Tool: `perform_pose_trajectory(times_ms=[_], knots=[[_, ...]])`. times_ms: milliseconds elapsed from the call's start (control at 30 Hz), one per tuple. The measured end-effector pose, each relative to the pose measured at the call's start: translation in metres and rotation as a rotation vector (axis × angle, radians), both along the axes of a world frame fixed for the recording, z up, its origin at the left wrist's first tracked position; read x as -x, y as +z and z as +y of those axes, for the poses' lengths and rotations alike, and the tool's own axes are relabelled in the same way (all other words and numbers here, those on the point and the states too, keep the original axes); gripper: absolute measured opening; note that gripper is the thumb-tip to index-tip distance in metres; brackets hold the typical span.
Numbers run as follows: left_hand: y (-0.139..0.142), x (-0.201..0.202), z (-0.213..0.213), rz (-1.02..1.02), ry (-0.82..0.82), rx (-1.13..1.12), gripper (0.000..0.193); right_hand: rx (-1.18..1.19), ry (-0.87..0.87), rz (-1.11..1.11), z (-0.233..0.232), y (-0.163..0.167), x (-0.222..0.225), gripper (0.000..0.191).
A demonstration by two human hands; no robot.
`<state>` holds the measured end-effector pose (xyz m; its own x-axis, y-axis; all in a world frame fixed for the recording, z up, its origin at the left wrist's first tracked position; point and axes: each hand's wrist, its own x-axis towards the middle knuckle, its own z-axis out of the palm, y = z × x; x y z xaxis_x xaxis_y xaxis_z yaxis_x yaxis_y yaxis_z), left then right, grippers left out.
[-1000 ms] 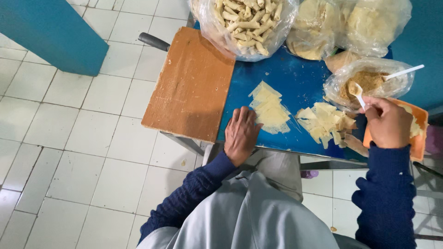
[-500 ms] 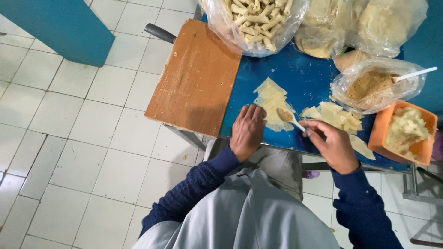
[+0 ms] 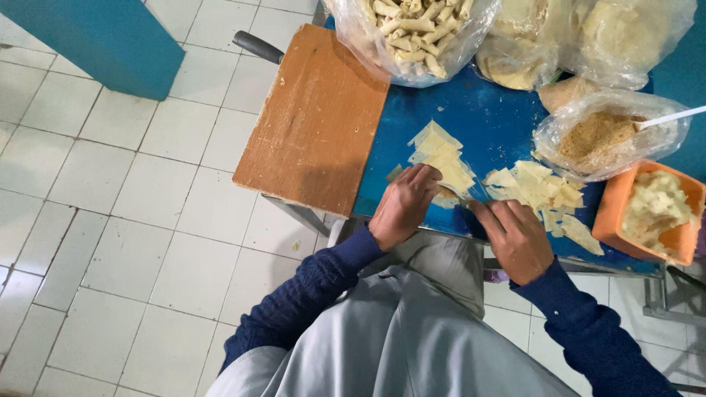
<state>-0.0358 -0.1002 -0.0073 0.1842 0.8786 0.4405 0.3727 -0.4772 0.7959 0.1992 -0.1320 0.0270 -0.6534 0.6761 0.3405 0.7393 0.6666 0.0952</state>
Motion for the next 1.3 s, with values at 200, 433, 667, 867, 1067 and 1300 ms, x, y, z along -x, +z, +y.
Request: perform_pose_trajectory(times_ms=[200,433,667,867,1067,1300], knots=[[-0.005,0.008,0.001,0.041,-0.117,-0.054,0.032,0.035,-0.003,0.176,-0.004,-0.008,0.0,0.047],[-0.011,0.007,0.0,0.061,-0.077,-0.14,0.023,0.065,-0.148,0.407,-0.008,-0.013,-0.012,0.038],[-0.008,0.005,-0.002,0.059,-0.012,-0.047,0.021,-0.12,-0.492,0.422,0.035,0.004,-0.093,0.02],[-0.009,-0.002,-0.002,0.092,0.075,-0.039,0.01,-0.372,-0.463,0.217,0.062,0.012,-0.074,0.021],[-0.009,-0.004,-0.003,0.097,0.096,-0.041,0.009,0.361,-0.385,0.659,0.018,-0.006,0.005,0.01],[-0.001,0.0,-0.003,0.08,0.056,-0.132,0.01,0.067,-0.332,0.556,0.01,-0.022,0.035,0.016]])
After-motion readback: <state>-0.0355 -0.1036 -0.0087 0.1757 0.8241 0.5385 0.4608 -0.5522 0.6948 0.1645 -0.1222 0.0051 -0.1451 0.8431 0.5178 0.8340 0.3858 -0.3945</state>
